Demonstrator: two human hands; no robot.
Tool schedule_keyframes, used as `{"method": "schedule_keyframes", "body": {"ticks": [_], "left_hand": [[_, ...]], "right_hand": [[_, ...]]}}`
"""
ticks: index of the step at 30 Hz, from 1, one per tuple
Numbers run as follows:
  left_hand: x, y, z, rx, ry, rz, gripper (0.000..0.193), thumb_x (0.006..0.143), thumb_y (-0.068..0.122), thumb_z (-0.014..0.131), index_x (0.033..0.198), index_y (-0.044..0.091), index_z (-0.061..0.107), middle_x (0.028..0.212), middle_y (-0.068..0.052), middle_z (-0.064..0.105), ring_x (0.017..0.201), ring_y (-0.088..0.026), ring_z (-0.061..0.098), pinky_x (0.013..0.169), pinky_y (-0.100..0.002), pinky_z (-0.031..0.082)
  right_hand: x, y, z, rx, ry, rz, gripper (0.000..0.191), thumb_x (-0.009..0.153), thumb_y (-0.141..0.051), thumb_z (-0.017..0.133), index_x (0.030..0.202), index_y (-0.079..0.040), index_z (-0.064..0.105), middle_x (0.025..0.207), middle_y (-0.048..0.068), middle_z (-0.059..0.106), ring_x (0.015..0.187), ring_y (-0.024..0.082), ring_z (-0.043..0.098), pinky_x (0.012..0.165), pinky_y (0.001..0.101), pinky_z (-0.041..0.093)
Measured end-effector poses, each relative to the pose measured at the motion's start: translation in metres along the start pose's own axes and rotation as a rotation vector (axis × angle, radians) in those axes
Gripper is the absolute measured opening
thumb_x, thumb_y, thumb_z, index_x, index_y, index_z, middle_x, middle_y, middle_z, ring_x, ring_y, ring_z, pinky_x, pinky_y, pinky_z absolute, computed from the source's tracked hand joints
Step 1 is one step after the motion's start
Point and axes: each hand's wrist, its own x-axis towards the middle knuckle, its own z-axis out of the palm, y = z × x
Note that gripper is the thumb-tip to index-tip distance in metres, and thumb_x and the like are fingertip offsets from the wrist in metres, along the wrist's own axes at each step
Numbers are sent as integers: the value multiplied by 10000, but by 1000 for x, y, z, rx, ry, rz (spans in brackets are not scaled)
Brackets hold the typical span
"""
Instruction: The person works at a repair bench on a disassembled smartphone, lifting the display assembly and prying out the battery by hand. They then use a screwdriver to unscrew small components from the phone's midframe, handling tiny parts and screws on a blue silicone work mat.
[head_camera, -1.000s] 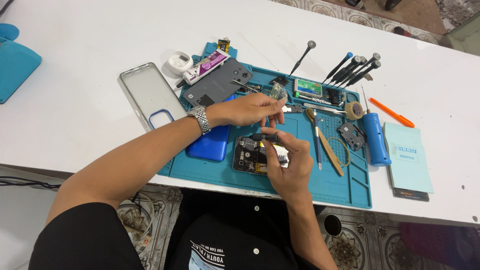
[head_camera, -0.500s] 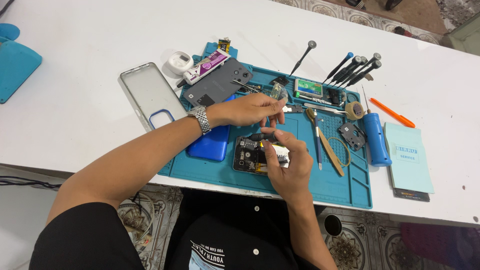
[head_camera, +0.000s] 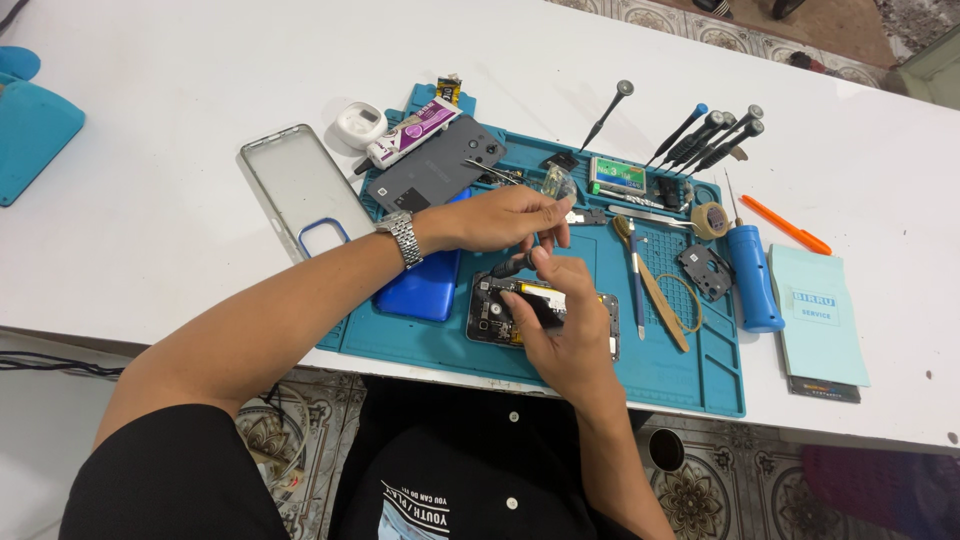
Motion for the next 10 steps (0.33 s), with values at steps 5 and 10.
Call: {"method": "schedule_keyframes", "body": {"ticks": [5,10], "left_hand": [[0,0,0,91,28,15,758,1001,665,325,1027,37,748,835,-38,720,700,-86,599,668,-255,530],[1,1,2,85,20,-18,772,989,676,318,1038,37,749,845,-47,733,716,-108,613,677,-274,534]], "right_hand": [[5,-5,1,-4,59,-30,468,962,84,702,1318,-48,428,1212,204,714,1139,272,732,951,338,598],[10,-47,-4,25,82,-9,390,990,88,680,1249,-48,421,1177,193,733,1083,280,774,917,329,634]]}}
